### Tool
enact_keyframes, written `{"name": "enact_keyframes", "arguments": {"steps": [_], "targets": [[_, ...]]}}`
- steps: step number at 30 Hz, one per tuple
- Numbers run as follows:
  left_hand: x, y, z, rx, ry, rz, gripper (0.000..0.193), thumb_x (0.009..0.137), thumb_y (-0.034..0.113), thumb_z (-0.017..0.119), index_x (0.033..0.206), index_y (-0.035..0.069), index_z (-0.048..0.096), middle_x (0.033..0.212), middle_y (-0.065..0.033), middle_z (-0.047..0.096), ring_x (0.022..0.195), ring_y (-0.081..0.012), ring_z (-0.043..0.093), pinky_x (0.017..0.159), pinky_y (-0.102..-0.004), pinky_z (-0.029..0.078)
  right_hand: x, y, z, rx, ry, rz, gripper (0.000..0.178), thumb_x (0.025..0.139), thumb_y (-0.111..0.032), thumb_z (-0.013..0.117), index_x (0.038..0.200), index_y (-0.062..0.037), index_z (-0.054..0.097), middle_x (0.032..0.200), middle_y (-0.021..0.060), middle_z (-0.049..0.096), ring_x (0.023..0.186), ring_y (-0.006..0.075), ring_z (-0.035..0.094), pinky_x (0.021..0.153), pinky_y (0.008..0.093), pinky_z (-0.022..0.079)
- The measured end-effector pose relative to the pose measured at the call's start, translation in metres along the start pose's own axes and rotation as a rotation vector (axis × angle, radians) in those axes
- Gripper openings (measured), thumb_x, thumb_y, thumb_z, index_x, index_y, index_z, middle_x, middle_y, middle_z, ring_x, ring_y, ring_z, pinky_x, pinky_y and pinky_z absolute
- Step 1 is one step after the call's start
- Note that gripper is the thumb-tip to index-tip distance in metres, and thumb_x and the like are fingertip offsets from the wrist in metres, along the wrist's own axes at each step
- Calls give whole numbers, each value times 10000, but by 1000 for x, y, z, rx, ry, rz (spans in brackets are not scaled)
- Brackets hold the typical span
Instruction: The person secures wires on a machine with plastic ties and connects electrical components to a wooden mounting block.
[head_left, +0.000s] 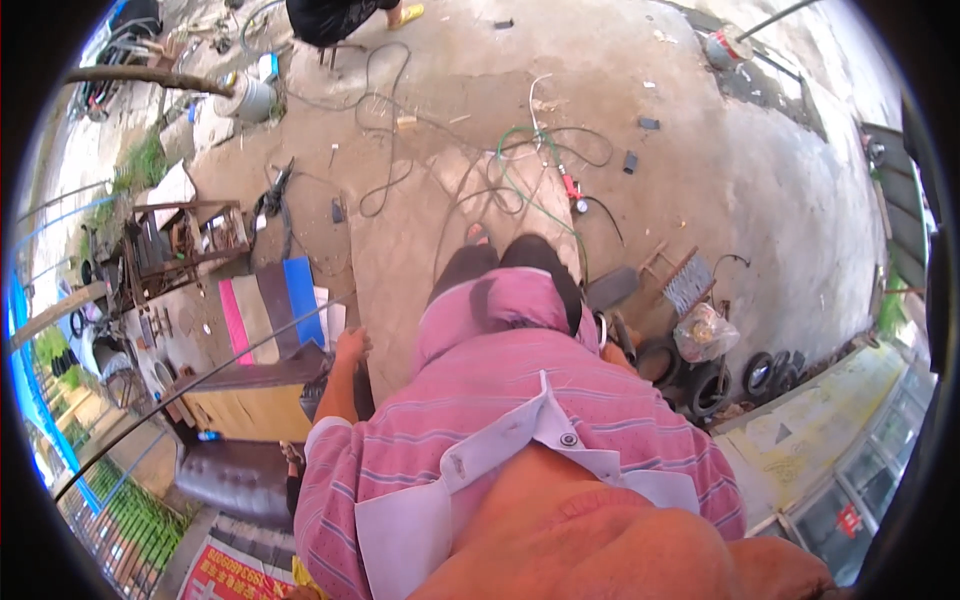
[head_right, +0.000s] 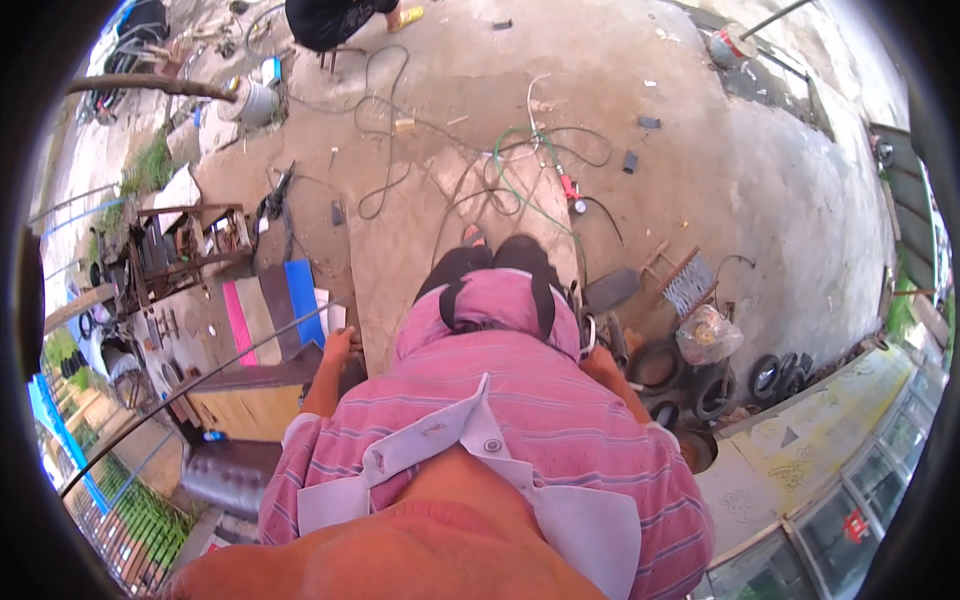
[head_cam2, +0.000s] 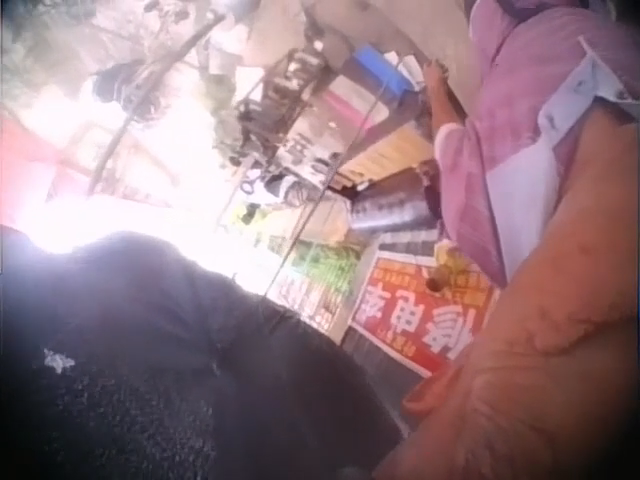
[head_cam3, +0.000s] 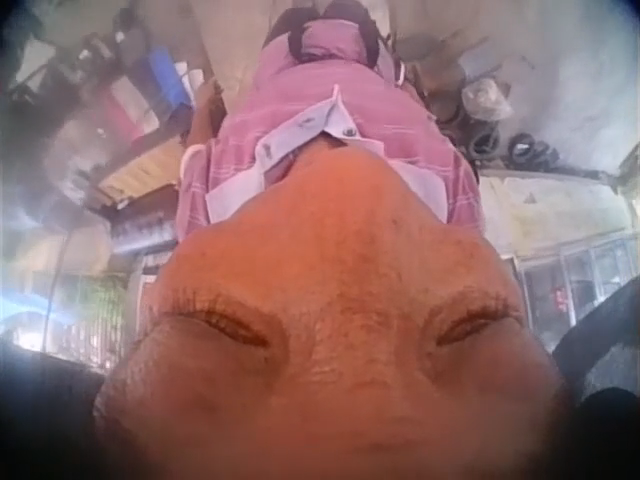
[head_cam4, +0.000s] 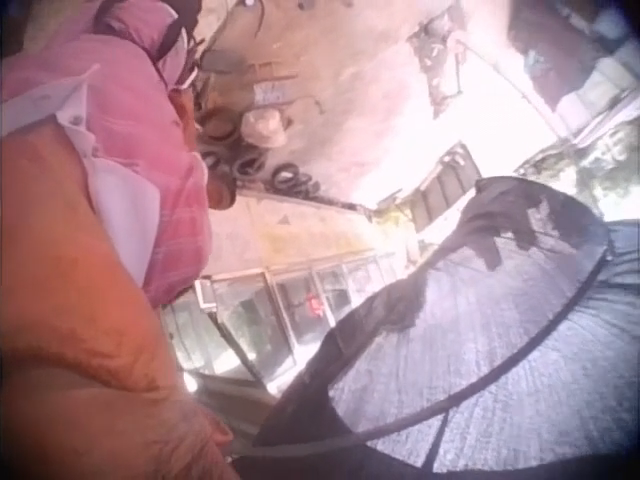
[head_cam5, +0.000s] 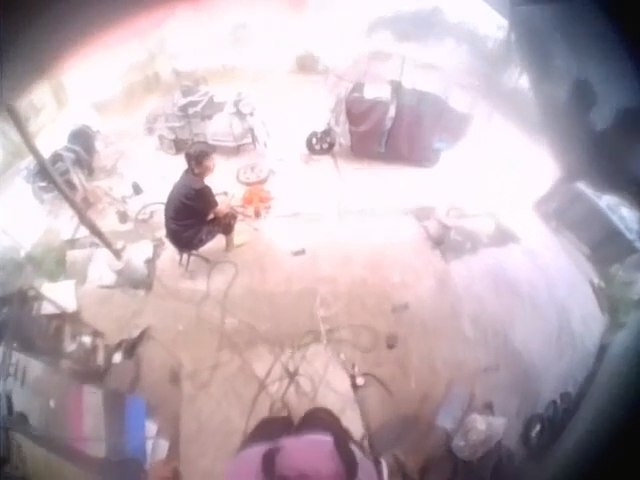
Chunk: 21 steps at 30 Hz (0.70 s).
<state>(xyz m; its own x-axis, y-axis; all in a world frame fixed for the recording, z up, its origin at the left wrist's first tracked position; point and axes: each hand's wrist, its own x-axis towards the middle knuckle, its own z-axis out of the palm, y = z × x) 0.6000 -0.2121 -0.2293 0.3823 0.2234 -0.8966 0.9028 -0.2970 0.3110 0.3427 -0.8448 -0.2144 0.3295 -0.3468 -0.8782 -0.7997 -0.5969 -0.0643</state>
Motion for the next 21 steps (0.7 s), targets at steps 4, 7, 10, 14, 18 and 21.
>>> {"name": "enact_keyframes", "arguments": {"steps": [4,7,10,14,18,21], "targets": [[20,-1,-5,-70,-35,-80,273,980,271,631,1109,39,567,819,-52,583,635,-168,597,492,-291,435,18,-66,-59,76,-68,-27,462,852,-378,722,1089,18,723,1097,290,720,1088,431,696,883,492,550],[29,19,-11,-124,-31,-160,232,978,255,622,1083,57,563,824,-52,583,642,-176,605,488,-293,431,45,-120,-100,163,-124,-86,496,851,-417,730,1073,27,725,1079,292,724,1075,425,703,867,475,551],[35,91,11,-78,25,-109,232,981,258,615,1073,48,577,833,-57,592,654,-178,620,480,-298,431,136,-73,-77,-9,1,-296,374,861,-291,687,1097,-3,721,1096,303,703,1105,462,662,901,511,542],[94,190,42,25,48,-17,307,981,283,613,1143,22,606,886,-75,643,698,-190,655,548,-329,507,247,-39,-72,259,-1,-334,333,848,-224,669,1092,-8,740,1137,294,700,1090,461,674,885,509,564],[158,279,91,62,67,-12,345,975,297,622,1178,18,607,926,-88,670,750,-211,685,589,-355,543,289,-105,-140,131,-21,-159,347,846,-242,678,1099,-13,740,1134,289,704,1091,459,677,886,509,563],[197,372,162,226,7,-1,349,975,294,622,1182,14,623,957,-93,692,780,-218,699,594,-355,553,331,-128,-199,112,3,-99,358,844,-255,684,1105,-17,740,1132,286,707,1091,458,678,887,508,562]]}}
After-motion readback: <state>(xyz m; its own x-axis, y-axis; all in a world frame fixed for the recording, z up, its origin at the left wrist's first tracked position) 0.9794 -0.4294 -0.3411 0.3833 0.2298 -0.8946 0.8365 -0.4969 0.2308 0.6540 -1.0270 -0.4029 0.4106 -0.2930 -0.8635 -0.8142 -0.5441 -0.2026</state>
